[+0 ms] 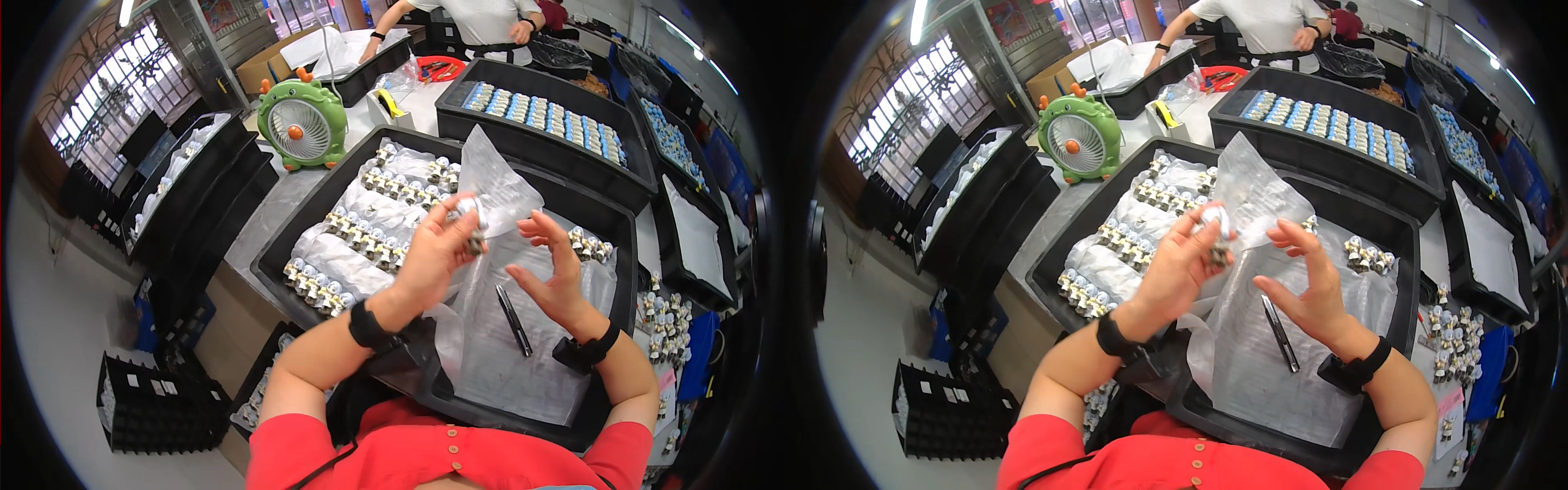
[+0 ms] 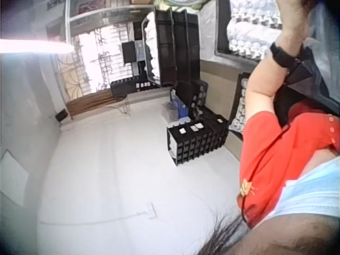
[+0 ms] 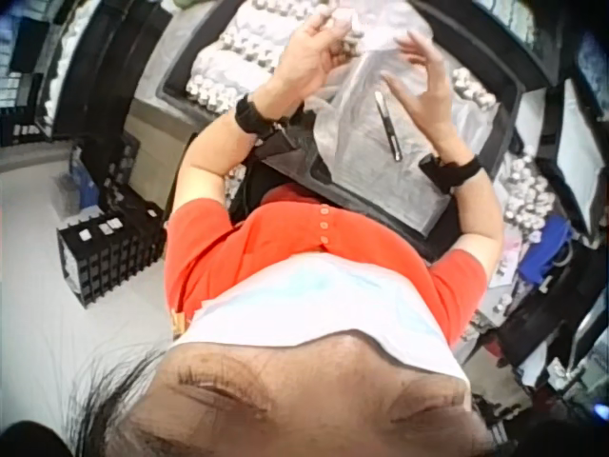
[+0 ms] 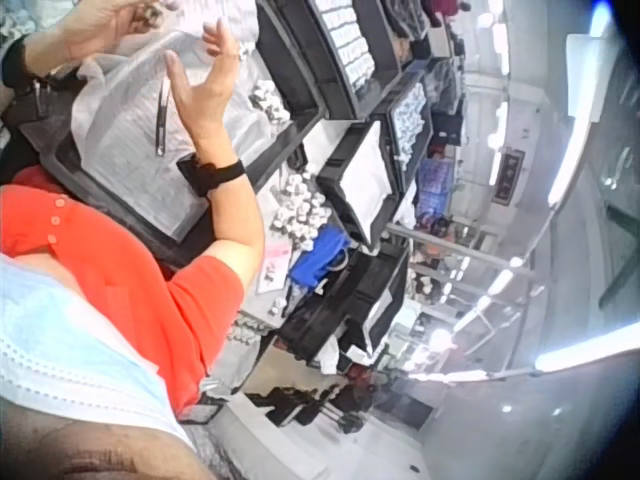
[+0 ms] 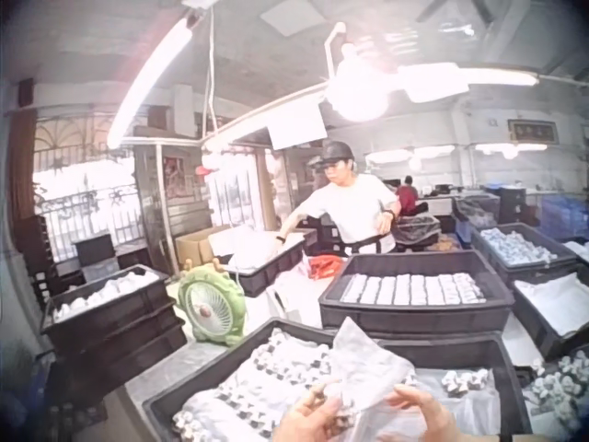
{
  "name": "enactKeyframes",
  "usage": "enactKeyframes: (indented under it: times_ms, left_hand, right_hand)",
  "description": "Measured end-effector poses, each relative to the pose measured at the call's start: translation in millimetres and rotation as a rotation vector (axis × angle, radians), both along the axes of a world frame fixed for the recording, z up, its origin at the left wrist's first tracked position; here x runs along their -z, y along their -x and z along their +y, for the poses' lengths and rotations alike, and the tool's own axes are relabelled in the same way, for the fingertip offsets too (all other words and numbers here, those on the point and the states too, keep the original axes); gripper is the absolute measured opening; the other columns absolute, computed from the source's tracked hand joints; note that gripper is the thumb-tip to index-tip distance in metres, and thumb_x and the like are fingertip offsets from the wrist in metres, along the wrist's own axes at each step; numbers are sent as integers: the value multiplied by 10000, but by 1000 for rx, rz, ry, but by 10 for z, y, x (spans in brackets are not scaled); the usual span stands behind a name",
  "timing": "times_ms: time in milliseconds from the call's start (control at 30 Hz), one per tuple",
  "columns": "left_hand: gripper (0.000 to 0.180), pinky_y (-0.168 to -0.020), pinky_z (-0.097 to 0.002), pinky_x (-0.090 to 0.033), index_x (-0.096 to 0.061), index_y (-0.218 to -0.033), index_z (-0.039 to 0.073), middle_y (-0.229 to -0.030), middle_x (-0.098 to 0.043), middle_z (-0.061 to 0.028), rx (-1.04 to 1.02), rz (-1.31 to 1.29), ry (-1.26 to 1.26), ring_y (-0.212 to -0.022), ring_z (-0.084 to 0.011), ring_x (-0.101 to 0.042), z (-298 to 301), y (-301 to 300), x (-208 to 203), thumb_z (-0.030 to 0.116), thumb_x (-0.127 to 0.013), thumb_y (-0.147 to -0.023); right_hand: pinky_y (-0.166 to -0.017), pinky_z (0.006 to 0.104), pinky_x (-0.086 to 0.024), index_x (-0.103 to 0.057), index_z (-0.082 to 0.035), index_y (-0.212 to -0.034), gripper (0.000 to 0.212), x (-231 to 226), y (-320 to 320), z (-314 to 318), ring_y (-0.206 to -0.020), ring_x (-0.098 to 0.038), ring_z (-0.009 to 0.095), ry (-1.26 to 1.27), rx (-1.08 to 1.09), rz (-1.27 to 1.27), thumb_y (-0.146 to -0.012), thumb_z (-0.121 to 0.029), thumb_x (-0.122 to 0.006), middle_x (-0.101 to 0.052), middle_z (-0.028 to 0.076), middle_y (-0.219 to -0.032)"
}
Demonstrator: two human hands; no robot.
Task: The person assembles small figurines at a workstation. They pick up a figurine, use a pair of tweezers to adjust or attach a small component, and then place the finished item into a tray. The process is repeated for multiple units.
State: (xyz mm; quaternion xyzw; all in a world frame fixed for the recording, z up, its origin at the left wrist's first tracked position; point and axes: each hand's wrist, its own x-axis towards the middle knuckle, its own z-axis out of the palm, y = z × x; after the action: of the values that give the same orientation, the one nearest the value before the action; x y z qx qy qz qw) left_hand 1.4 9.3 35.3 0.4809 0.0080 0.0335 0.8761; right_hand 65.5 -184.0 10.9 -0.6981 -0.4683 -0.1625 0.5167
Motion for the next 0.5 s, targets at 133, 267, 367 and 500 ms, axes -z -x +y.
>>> enactKeyframes:
  times_ms: [133,267,367,500]
  left_hand:
    - [314,-674,-253,-478,-475,-1210,76,-957,-607,-50,-154,-161,-99,-772,-144,-619,535,-267,-212,173,-556,-923]
    - [310,-668,-233,-461,-504,-1186,79,-892,-603,-28,-278,-17,-228,-746,-140,-612,1144,-683,-247,117,-564,-884]
    - [345,-608,-220,-453,-515,-1198,69,-873,-610,-25,-293,94,-413,-727,-122,-604,1480,-1246,172,97,-584,-861]
    - [452,-719,-318,-497,-558,-1172,30,-957,-642,-129,-602,117,-1148,-828,-226,-631,1723,-1948,848,148,-676,-752]
  right_hand:
    - [-834,320,-452,-391,-63,-1332,680,-39,-21,-57,-1010,-570,197,-47,68,52,-739,-44,-725,-575,115,-1155]
    - [-836,317,-450,-400,-49,-1321,628,-65,-51,-8,-1014,-570,198,-46,70,62,-761,-15,-682,-581,119,-1144]
    - [-827,317,-453,-415,-41,-1308,604,-55,-51,-37,-1008,-574,201,-10,93,60,-762,-4,-671,-584,122,-1137]
    - [-808,317,-460,-427,-38,-1297,590,-30,-112,0,-993,-579,207,4,97,28,-759,5,-667,-585,126,-1131]
